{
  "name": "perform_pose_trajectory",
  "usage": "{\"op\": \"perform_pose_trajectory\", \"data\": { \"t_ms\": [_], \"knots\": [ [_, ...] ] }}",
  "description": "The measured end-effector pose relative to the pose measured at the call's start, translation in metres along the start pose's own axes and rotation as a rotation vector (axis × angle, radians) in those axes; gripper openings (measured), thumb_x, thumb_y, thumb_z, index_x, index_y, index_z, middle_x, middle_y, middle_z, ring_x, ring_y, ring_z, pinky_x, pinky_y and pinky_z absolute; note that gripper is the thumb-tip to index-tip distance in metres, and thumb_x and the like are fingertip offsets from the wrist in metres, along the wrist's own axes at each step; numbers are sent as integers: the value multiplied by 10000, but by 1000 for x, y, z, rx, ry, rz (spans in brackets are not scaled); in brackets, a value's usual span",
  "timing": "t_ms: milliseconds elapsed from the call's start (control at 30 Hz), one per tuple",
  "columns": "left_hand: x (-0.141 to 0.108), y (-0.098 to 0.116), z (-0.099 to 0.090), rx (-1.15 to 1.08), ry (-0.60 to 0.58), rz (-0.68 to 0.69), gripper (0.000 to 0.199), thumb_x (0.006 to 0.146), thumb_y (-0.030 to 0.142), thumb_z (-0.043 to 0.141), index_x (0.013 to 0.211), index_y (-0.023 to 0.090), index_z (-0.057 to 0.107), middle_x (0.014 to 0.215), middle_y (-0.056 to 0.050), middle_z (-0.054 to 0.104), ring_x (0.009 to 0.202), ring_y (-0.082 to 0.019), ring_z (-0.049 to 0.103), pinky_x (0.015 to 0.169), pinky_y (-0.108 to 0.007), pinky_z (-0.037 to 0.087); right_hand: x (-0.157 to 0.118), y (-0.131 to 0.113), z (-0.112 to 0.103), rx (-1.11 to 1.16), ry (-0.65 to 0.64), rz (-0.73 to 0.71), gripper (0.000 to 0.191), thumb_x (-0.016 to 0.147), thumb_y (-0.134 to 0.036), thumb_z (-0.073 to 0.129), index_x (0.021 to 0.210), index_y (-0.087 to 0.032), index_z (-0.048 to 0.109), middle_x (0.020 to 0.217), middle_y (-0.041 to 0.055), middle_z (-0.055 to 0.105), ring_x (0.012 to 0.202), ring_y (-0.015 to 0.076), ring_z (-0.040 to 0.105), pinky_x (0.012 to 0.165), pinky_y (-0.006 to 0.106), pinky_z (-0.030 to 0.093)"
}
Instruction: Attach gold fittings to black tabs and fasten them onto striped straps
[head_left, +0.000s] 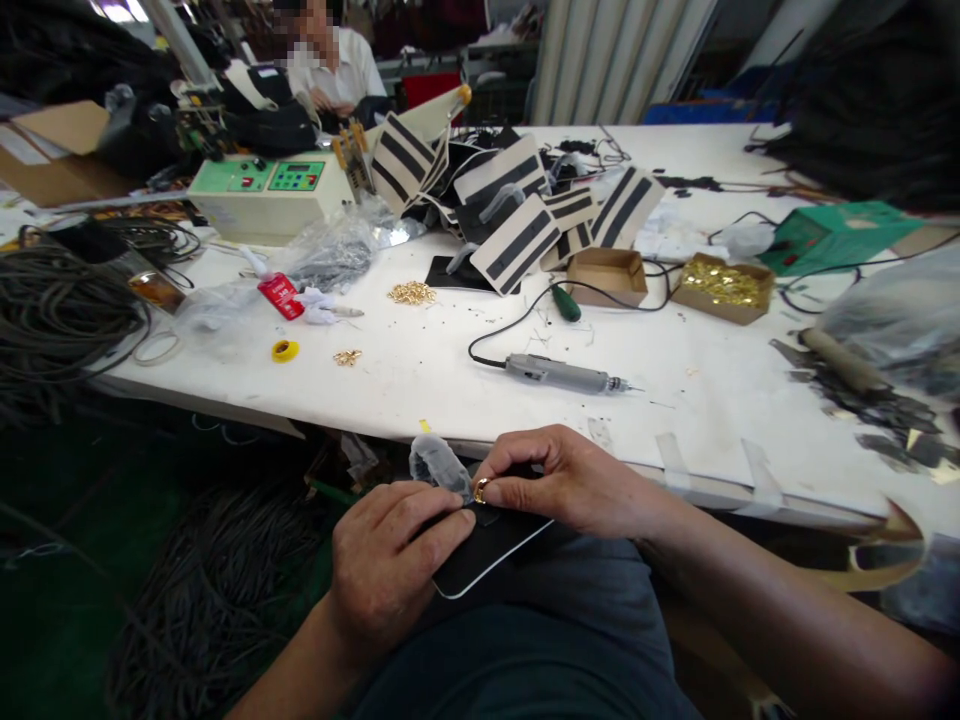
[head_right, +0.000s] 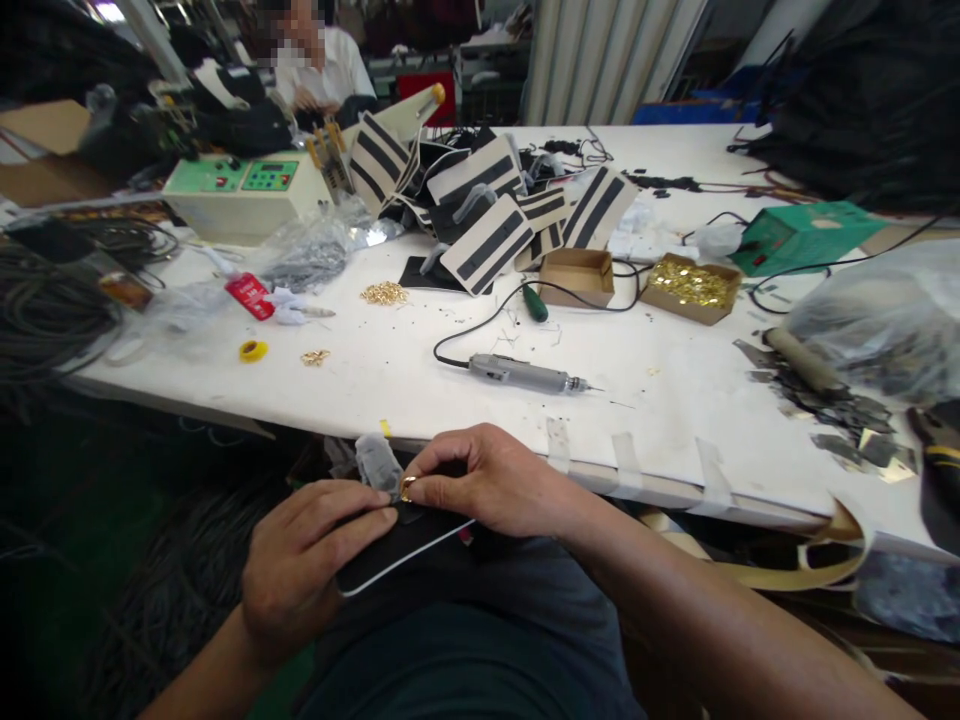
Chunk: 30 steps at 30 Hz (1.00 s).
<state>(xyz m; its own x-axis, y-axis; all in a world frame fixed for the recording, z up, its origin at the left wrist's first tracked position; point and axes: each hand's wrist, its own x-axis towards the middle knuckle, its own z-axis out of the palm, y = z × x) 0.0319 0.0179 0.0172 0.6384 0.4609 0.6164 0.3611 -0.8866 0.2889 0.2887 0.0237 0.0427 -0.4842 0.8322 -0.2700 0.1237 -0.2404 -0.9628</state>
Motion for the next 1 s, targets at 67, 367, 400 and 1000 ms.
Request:
{"op": "perform_pose_trajectory", "data": {
  "t_ms": [67, 367, 400, 1000],
  "knots": [
    [2, 3, 1, -6, -7, 7, 325, 853, -6, 651, 1125, 151, 731, 1052, -108, 770, 986, -234, 696, 848, -369, 578, -5, 3, -1, 23, 1, -16, 245, 929, -416, 752, 974, -179, 798, 842, -3, 709, 746, 121, 587, 679, 230, 462],
    [5, 13, 3, -6, -7, 7, 300, 851, -8, 669, 1103, 139, 738, 1044, -119, 780, 965, -241, 712, 838, -381, 588, -17, 4, 4, -161, 81, -141, 130, 939, -318, 745, 944, -203, 807, 877, 0, 724, 830, 140, 647, 771, 264, 483],
    [5, 13, 4, -9, -2, 1, 295, 848, -6, 678, 1099, 138, 737, 1042, -119, 783, 959, -239, 714, 841, -383, 590, -17, 4, 5, -181, 87, -144, 114, 938, -298, 742, 940, -204, 806, 873, 0, 724, 826, 140, 648, 771, 267, 483],
    [3, 13, 7, -49, 72, -51, 352, 830, -50, 698, 1119, 149, 725, 1120, -127, 770, 1013, -223, 733, 865, -360, 621, -14, 0, 16, -195, 208, -267, 49, 892, -189, 791, 929, -219, 782, 969, 12, 617, 846, 128, 610, 762, 266, 496]
  ]
}}
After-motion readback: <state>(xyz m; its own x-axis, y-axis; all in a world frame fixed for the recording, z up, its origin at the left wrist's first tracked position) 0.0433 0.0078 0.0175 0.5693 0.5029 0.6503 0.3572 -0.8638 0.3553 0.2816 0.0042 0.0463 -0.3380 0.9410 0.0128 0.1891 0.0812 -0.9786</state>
